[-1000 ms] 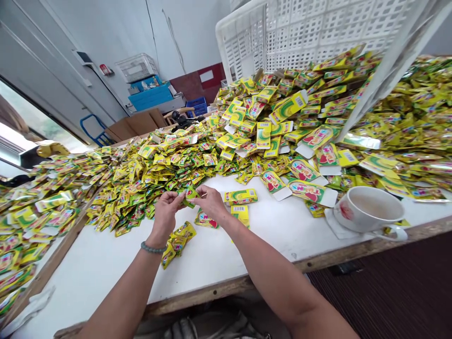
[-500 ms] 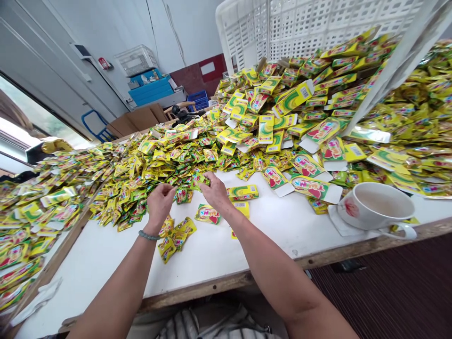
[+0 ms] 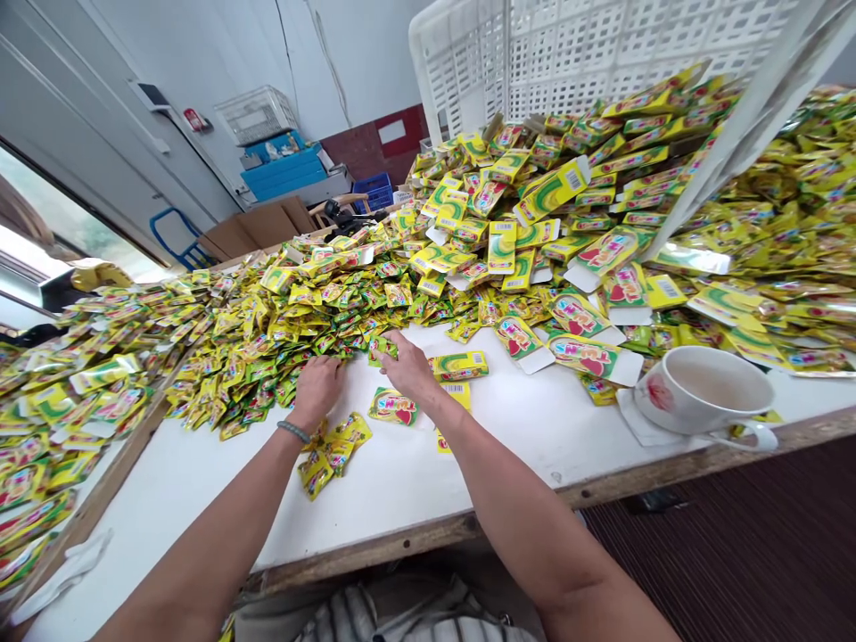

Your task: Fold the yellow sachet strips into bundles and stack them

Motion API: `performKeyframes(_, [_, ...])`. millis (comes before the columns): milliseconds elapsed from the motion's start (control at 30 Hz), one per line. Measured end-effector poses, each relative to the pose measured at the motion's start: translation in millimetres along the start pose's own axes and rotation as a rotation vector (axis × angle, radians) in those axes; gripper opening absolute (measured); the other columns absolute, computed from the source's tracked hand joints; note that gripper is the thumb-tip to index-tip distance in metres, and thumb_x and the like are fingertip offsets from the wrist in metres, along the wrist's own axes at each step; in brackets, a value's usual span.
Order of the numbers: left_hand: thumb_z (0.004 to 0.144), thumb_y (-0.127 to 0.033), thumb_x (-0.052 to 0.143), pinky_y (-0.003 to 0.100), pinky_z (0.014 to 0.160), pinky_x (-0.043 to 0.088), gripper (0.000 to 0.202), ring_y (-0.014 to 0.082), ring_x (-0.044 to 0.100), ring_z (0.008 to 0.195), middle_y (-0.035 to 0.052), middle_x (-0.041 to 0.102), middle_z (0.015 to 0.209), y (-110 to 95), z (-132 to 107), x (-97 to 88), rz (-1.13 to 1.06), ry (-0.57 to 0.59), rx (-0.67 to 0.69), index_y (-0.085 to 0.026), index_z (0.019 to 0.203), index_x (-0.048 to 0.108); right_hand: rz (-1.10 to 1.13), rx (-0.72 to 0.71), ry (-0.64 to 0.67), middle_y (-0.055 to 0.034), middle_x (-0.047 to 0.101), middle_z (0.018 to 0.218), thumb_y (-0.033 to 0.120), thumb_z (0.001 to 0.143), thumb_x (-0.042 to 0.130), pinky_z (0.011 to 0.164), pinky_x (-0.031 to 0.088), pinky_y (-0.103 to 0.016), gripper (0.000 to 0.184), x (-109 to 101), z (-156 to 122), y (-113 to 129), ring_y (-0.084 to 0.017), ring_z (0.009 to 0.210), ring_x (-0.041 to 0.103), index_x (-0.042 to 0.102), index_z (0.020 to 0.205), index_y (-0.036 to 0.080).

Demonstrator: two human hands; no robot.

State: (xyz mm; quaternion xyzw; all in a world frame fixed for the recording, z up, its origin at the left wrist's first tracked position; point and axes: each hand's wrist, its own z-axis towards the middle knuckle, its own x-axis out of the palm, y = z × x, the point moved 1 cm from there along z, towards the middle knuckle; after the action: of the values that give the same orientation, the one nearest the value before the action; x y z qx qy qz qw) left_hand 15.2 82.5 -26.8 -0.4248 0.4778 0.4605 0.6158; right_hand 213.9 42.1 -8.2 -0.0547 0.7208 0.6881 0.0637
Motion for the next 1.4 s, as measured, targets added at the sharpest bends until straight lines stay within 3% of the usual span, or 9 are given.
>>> performKeyframes(200, [0.092, -0.027, 0.038, 0.04, 0.092, 0.046, 0.035, 0.0285, 0.063, 0.102, 0.0159, 0.072, 0.105, 15.5, -16.0, -14.5, -0.174, -0.155, -0.18, -0.014, 0.098, 0.07, -0.151, -0.033, 0.048, 0.0036, 0.059, 0.071, 0.032, 0.081, 0.062, 0.061, 0.038, -0.024, 0.021, 1.5, -3.4, -1.2, -0.014, 0.063, 0.054, 0.064, 0.1, 0.025])
performKeyframes(400, [0.092, -0.036, 0.039, 0.03, 0.069, 0.049, 0.036, 0.0207, 0.067, 0.075, 0.0086, 0.074, 0.083, 13.6, -25.9, -12.6, -0.379, -0.184, -0.31, -0.015, 0.094, 0.068, -0.098, -0.071, 0.131, 0.006, 0.05, 0.059, 0.043, 0.079, 0.058, 0.056, 0.031, -0.023, 0.025, 2.1, -7.5, -3.6, -0.012, 0.057, 0.04, 0.066, 0.087, 0.021])
performKeyframes(633, [0.086, -0.042, 0.051, 0.03, 0.063, 0.041, 0.027, 0.022, 0.062, 0.068, 0.0052, 0.069, 0.072, 3.2, -34.7, -22.6, -0.344, -0.101, -0.321, -0.021, 0.077, 0.065, -0.096, -0.104, 0.092, 0.0062, 0.043, 0.058, 0.041, 0.077, 0.06, 0.056, 0.028, -0.023, 0.021, 1.8, -3.6, -8.5, -0.012, 0.057, 0.035, 0.061, 0.078, 0.02])
performKeyframes(800, [0.081, -0.066, 0.052, 0.034, 0.063, 0.039, 0.049, 0.0295, 0.063, 0.069, 0.0087, 0.062, 0.058, 0.0, -36.0, -24.5, -0.132, 0.125, -0.407, -0.023, 0.055, 0.05, -0.202, -0.146, 0.051, 0.0051, 0.045, 0.059, 0.033, 0.081, 0.056, 0.061, 0.031, -0.025, 0.012, 1.5, -4.8, -4.7, -0.014, 0.06, 0.039, 0.06, 0.082, 0.022])
performKeyframes(867, [0.069, -0.063, 0.067, 0.034, 0.064, 0.039, 0.048, 0.0307, 0.063, 0.072, 0.0076, 0.059, 0.056, -4.4, -34.1, -15.6, -0.251, 0.152, -0.422, -0.024, 0.051, 0.044, -0.227, -0.146, 0.051, 0.0045, 0.046, 0.06, 0.032, 0.081, 0.056, 0.061, 0.031, -0.025, 0.012, 2.4, -5.3, -4.7, -0.014, 0.062, 0.041, 0.061, 0.083, 0.022])
performKeyframes(967, [0.055, -0.043, 0.083, 0.031, 0.063, 0.041, 0.044, 0.0257, 0.061, 0.07, 0.001, 0.053, 0.05, -10.6, -31.6, -0.9, -0.556, 0.108, -0.429, -0.023, 0.05, 0.044, -0.214, -0.14, 0.043, 0.004, 0.048, 0.061, 0.033, 0.081, 0.056, 0.062, 0.032, -0.025, 0.012, 2.2, -5.1, -5.8, -0.015, 0.063, 0.042, 0.062, 0.082, 0.022])
performKeyframes(1067, [0.056, -0.043, 0.082, 0.028, 0.059, 0.044, 0.038, 0.0179, 0.057, 0.06, -0.0043, 0.051, 0.051, -13.8, -31.5, 4.7, -0.768, 0.073, -0.418, -0.021, 0.061, 0.051, -0.112, -0.145, 0.044, 0.0042, 0.047, 0.061, 0.037, 0.079, 0.058, 0.061, 0.032, -0.025, 0.016, 1.1, -4.8, -5.8, -0.014, 0.062, 0.041, 0.061, 0.078, 0.021])
performKeyframes(1233, [0.059, -0.052, 0.079, 0.026, 0.06, 0.048, 0.051, 0.0126, 0.059, 0.06, -0.0028, 0.059, 0.068, -22.2, -34.2, -10.6, -1.14, -0.023, -0.421, -0.016, 0.089, 0.059, 0.117, -0.129, 0.133, 0.005, 0.049, 0.063, 0.049, 0.076, 0.062, 0.057, 0.033, -0.023, 0.03, 6.6, -6.6, -4.9, -0.011, 0.059, 0.04, 0.062, 0.081, 0.019])
performKeyframes(1400, [0.051, -0.038, 0.088, 0.021, 0.059, 0.045, 0.044, 0.0085, 0.056, 0.062, -0.0005, 0.064, 0.074, -42.0, -39.1, -23.7, -1.606, -0.013, -0.448, -0.014, 0.08, 0.065, -0.015, -0.066, 0.035, 0.0065, 0.046, 0.056, 0.044, 0.074, 0.066, 0.054, 0.029, -0.023, 0.026, 9.3, -6.9, -7.7, -0.011, 0.055, 0.037, 0.065, 0.079, 0.019])
